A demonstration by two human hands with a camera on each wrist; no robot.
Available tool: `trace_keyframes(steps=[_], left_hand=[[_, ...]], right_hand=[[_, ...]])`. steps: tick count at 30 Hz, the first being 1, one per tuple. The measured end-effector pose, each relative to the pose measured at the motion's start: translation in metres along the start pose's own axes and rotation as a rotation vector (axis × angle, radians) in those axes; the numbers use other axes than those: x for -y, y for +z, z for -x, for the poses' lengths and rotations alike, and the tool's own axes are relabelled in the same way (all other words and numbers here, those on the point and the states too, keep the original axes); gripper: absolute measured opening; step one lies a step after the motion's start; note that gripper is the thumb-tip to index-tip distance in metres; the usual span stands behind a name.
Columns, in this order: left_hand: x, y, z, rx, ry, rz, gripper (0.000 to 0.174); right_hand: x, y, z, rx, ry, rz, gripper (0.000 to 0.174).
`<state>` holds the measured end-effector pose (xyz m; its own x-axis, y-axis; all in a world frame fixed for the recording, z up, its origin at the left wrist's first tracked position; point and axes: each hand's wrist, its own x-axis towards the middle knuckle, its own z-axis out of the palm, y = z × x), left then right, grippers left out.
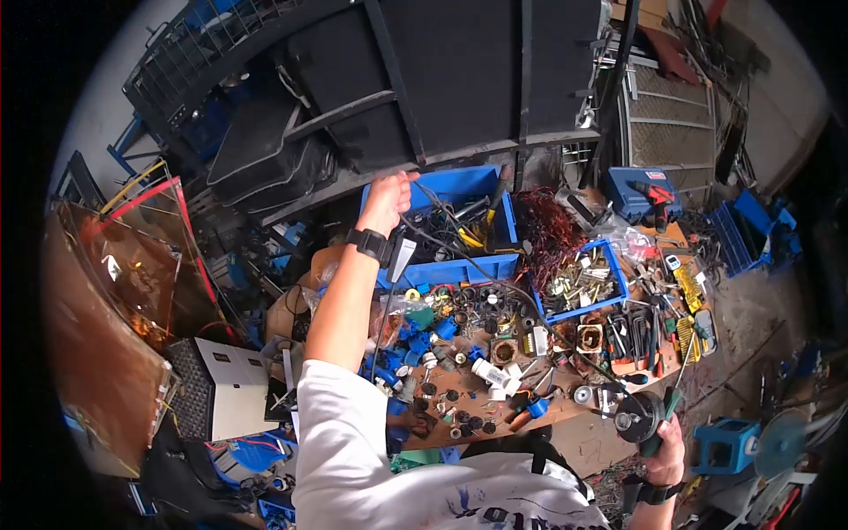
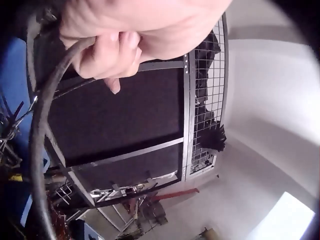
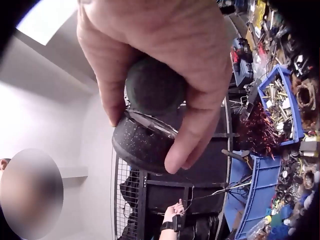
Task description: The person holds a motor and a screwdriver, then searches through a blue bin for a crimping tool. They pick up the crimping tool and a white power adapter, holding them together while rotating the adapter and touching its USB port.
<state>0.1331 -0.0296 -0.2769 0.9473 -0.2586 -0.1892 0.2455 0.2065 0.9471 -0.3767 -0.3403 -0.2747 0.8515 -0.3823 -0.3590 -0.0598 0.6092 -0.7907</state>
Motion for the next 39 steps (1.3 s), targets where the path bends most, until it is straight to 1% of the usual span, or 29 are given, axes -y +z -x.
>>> trace_keyframes(steps=[2,3,4,6,7,8,10,12,15,16,17,18,20,22,24,26,29,30,32,34,36,37,38,39], left_hand=[[0.004,0.006,0.011,-0.002,-0.018,-0.013,0.029],[0.007,0.007,0.016,-0.031,0.01,-0.018,0.029],[0.016,0.001,0.015,-0.071,0.014,0.041,0.028],[0.026,-0.004,0.016,-0.143,-0.055,0.031,0.026],[0.027,-0.002,0.018,-0.145,-0.065,0.06,0.025],[0.02,0.0,0.015,-0.139,-0.055,0.048,0.025],[0.003,0.012,0.022,-0.128,-0.057,0.142,0.028],[-0.018,0.022,0.024,-0.06,-0.04,0.143,0.028],[-0.042,0.043,0.038,0.017,0.057,0.037,0.027],[-0.042,0.042,0.041,0.04,0.085,0.003,0.028],[-0.039,0.035,0.042,0.015,0.099,0.0,0.029],[-0.03,0.025,0.041,0.008,0.09,-0.001,0.029],[-0.013,0.006,0.042,-0.095,0.116,0.035,0.029],[-0.001,-0.006,0.046,-0.066,0.01,-0.003,0.029],[0.013,-0.016,0.049,-0.041,-0.016,0.046,0.028],[0.023,-0.027,0.049,-0.047,-0.034,0.039,0.029],[0.048,-0.054,0.045,-0.042,-0.169,0.029,0.028],[0.058,-0.061,0.043,-0.047,-0.174,0.034,0.028],[0.08,-0.075,0.04,-0.135,-0.262,0.091,0.028],[0.106,-0.094,0.032,-0.083,-0.278,0.091,0.027],[0.124,-0.101,0.027,-0.064,-0.26,0.079,0.026],[0.13,-0.104,0.023,0.001,-0.244,0.11,0.027],[0.137,-0.107,0.018,-0.003,-0.251,0.115,0.027],[0.138,-0.103,0.015,0.053,-0.216,0.138,0.028]], right_hand=[[0.002,-0.007,-0.003,-0.029,-0.027,0.036,0.058],[0.0,-0.015,-0.006,-0.006,-0.016,0.038,0.054],[0.001,-0.022,-0.008,-0.006,-0.019,0.031,0.054],[0.0,-0.031,-0.01,0.016,0.048,0.036,0.055],[0.0,-0.031,-0.013,0.038,0.033,0.046,0.057],[0.0,-0.03,-0.018,0.042,0.025,0.032,0.057],[0.004,-0.025,-0.018,0.032,0.011,-0.004,0.058],[0.007,-0.039,-0.019,0.015,0.012,0.003,0.058],[0.014,-0.042,-0.023,0.044,-0.021,-0.022,0.054],[0.015,-0.044,-0.023,0.035,-0.011,-0.016,0.054],[0.014,-0.046,-0.026,0.033,0.005,-0.006,0.052],[0.014,-0.047,-0.028,0.035,0.024,0.003,0.051],[0.008,-0.041,-0.033,0.015,0.044,-0.011,0.051],[0.002,-0.039,-0.039,-0.001,0.063,-0.017,0.051],[-0.004,-0.041,-0.044,-0.009,0.117,0.018,0.052],[-0.01,-0.036,-0.05,-0.013,0.129,0.03,0.052],[-0.014,-0.025,-0.055,-0.015,0.146,0.052,0.051],[-0.016,-0.021,-0.057,-0.007,0.154,0.062,0.05],[-0.024,-0.026,-0.058,-0.017,0.182,0.075,0.051],[-0.03,-0.021,-0.061,-0.028,0.208,0.086,0.051],[-0.034,-0.007,-0.062,-0.12,0.161,0.054,0.052],[-0.038,-0.015,-0.065,-0.074,0.161,0.07,0.064],[-0.04,-0.016,-0.067,-0.073,0.15,0.072,0.063],[-0.039,-0.012,-0.067,-0.087,0.149,0.083,0.061]])
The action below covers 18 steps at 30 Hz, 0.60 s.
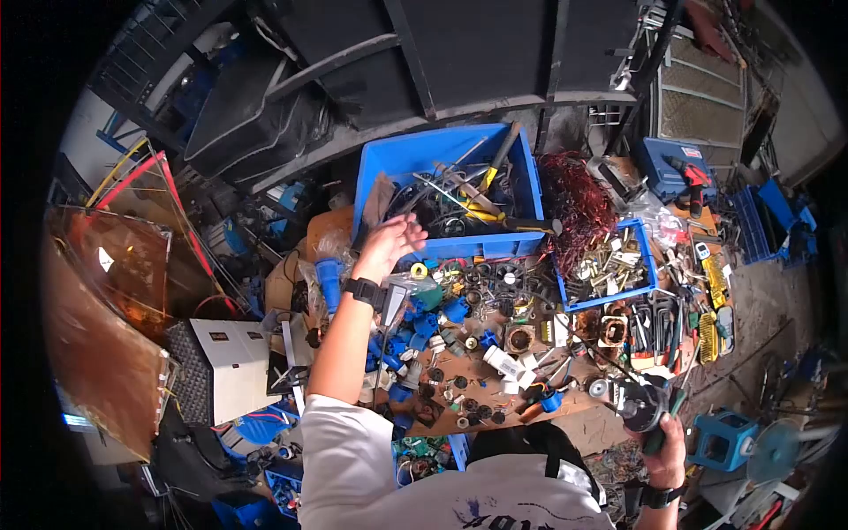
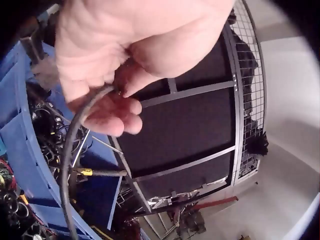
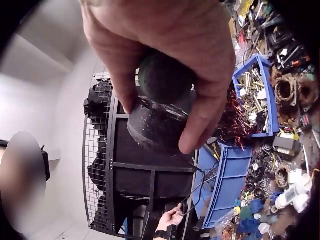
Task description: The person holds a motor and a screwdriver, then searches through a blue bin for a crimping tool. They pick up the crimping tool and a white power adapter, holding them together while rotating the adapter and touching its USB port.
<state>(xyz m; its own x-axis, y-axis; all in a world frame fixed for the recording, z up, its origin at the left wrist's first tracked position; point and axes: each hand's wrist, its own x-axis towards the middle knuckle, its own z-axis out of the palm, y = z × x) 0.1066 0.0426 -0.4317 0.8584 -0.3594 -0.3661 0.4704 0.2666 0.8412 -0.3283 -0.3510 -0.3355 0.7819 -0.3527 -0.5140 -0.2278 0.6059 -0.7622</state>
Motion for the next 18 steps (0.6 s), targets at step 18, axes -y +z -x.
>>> trace_keyframes(steps=[18], left_hand=[[0.039,-0.067,-0.177,-0.021,0.28,-1.067,0.028]], right_hand=[[-0.002,-0.033,-0.016,-0.466,-0.254,-0.382,0.058]])
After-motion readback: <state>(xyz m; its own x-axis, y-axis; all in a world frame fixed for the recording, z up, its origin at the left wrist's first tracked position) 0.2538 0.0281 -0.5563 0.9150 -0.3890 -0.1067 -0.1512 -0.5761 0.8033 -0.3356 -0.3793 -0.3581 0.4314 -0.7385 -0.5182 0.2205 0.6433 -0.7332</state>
